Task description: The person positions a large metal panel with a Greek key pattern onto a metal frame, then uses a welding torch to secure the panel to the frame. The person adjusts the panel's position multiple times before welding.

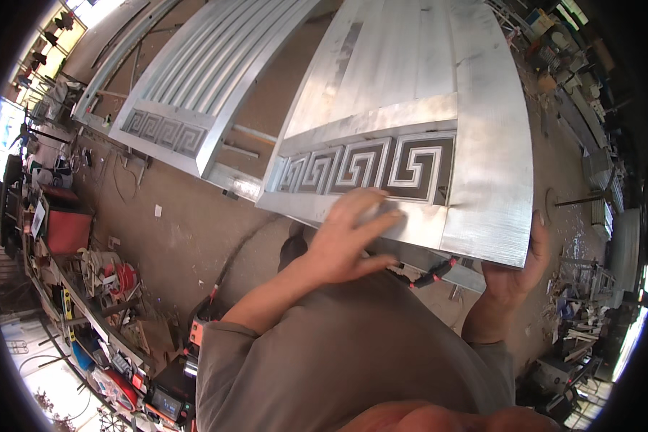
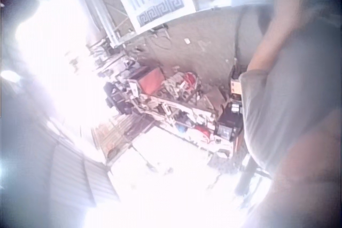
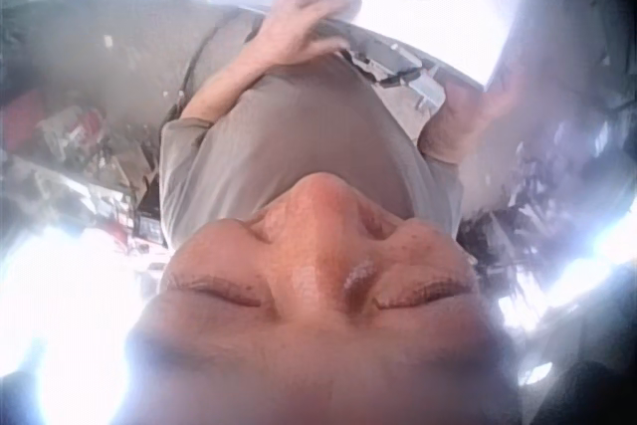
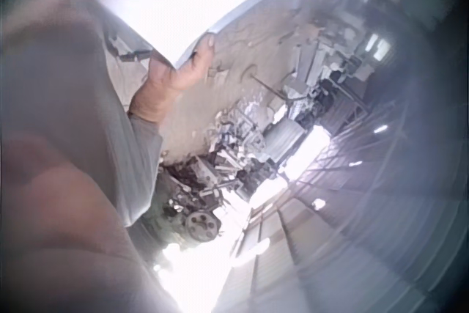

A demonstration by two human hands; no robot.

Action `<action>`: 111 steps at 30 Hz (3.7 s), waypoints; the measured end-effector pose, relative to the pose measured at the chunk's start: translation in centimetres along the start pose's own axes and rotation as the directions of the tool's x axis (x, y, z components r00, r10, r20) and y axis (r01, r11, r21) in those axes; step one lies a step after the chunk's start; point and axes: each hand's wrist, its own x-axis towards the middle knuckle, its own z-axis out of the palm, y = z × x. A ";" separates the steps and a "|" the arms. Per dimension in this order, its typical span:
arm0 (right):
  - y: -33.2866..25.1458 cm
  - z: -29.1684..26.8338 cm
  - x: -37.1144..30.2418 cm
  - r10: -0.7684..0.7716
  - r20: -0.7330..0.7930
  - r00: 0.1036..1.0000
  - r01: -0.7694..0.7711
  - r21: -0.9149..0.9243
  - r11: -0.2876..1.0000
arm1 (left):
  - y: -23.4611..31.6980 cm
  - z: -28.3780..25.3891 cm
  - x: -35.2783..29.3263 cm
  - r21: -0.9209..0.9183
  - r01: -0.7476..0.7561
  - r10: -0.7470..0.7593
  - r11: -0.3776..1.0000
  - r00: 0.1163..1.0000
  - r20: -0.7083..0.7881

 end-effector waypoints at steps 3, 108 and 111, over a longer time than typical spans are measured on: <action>-0.2 -2.0 -0.2 -0.020 0.038 0.999 0.019 0.030 0.999 | -1.7 0.0 -5.6 0.036 0.294 -0.269 0.955 0.911 -0.313; 25.2 -31.7 3.7 0.457 -0.684 0.569 -0.820 -0.510 0.259 | -26.0 -3.4 -13.3 -0.103 0.948 -0.953 -0.301 -0.302 0.008; 24.9 -31.7 4.2 0.436 -0.698 0.568 -0.817 -0.542 0.197 | -26.2 -3.1 -13.5 -0.084 0.948 -0.951 -0.306 -0.308 -0.013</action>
